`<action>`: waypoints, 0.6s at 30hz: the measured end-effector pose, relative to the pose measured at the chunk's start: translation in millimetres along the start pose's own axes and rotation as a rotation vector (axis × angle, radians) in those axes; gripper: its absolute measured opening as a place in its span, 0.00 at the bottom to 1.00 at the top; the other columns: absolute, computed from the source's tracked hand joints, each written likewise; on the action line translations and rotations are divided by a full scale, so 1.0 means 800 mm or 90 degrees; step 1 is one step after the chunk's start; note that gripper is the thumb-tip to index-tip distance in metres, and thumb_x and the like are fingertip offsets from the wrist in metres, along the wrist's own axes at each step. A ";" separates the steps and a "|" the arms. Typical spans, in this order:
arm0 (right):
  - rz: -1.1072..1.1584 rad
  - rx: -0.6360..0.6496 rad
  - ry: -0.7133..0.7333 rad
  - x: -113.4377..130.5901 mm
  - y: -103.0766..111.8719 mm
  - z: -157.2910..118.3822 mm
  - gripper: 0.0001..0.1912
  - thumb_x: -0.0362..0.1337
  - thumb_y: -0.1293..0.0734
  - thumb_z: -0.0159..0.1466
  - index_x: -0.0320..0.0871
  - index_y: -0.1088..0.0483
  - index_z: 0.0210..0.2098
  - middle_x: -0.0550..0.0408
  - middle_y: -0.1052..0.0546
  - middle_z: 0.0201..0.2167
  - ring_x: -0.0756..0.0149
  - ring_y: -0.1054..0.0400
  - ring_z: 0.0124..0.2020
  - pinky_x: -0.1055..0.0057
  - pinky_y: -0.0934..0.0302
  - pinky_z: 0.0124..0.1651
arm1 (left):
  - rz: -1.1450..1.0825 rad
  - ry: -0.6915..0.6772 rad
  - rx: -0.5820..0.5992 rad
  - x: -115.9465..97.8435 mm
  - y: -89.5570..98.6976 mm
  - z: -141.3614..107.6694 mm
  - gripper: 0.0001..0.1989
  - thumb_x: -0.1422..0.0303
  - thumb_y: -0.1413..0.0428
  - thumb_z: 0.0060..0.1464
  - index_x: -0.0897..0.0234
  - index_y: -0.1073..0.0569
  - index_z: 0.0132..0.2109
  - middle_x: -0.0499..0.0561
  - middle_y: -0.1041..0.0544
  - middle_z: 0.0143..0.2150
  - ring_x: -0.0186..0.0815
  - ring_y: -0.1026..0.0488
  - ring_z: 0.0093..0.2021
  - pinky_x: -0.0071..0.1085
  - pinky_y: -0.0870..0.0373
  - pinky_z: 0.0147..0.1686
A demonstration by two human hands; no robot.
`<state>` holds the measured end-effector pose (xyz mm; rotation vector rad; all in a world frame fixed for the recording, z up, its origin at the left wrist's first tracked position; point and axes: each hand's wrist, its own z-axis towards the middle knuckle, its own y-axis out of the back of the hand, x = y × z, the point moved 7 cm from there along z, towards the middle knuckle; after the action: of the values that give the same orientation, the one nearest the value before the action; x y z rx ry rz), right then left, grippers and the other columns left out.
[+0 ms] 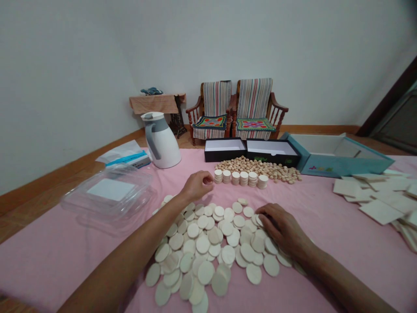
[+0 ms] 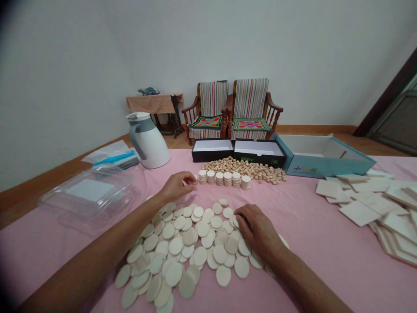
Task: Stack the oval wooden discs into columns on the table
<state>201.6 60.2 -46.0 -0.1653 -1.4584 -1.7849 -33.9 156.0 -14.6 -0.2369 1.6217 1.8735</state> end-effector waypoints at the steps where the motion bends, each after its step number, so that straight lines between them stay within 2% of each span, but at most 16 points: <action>1: 0.000 -0.001 0.000 0.000 0.000 0.000 0.11 0.36 0.44 0.65 0.43 0.31 0.38 0.49 0.27 0.35 0.62 0.34 0.37 0.63 0.38 0.42 | -0.015 -0.028 0.053 -0.010 -0.004 -0.008 0.08 0.71 0.41 0.46 0.64 0.24 0.37 0.49 0.24 0.34 0.33 0.28 0.34 0.26 0.32 0.34; 4: -0.002 -0.004 0.003 0.000 0.000 0.000 0.11 0.37 0.44 0.65 0.43 0.31 0.37 0.50 0.26 0.34 0.62 0.34 0.37 0.63 0.38 0.41 | -0.046 -0.122 0.195 -0.041 -0.017 -0.036 0.14 0.69 0.38 0.43 0.61 0.23 0.41 0.48 0.23 0.37 0.32 0.29 0.34 0.25 0.34 0.34; 7: -0.006 -0.008 0.008 -0.002 -0.001 0.000 0.11 0.37 0.44 0.65 0.43 0.31 0.37 0.50 0.26 0.35 0.62 0.34 0.37 0.64 0.38 0.41 | -0.001 -0.161 0.252 -0.057 -0.027 -0.054 0.18 0.72 0.39 0.43 0.60 0.24 0.45 0.50 0.24 0.40 0.34 0.29 0.37 0.26 0.34 0.37; 10: -0.011 -0.006 0.006 -0.005 -0.002 0.000 0.11 0.37 0.44 0.65 0.43 0.31 0.38 0.50 0.26 0.35 0.62 0.34 0.37 0.64 0.38 0.41 | 0.060 -0.159 0.225 -0.059 -0.032 -0.059 0.16 0.73 0.40 0.44 0.62 0.23 0.43 0.50 0.24 0.37 0.35 0.29 0.37 0.27 0.35 0.40; 13: -0.007 0.005 0.001 -0.004 -0.003 0.000 0.11 0.37 0.44 0.66 0.43 0.31 0.38 0.50 0.27 0.35 0.62 0.34 0.38 0.64 0.38 0.42 | 0.057 -0.154 0.187 -0.056 -0.032 -0.056 0.15 0.74 0.41 0.43 0.64 0.23 0.42 0.50 0.24 0.36 0.35 0.29 0.35 0.27 0.35 0.38; 18: 0.003 0.007 -0.002 -0.001 -0.002 0.001 0.11 0.37 0.44 0.66 0.43 0.32 0.37 0.49 0.27 0.35 0.62 0.34 0.37 0.63 0.39 0.42 | 0.011 -0.049 0.006 -0.023 -0.006 -0.024 0.16 0.75 0.42 0.43 0.63 0.24 0.42 0.48 0.24 0.36 0.32 0.28 0.34 0.24 0.33 0.34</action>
<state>201.0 61.2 -47.3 -0.1656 -1.4687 -1.7721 -22.0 131.5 -13.6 -0.1451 1.5846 1.8639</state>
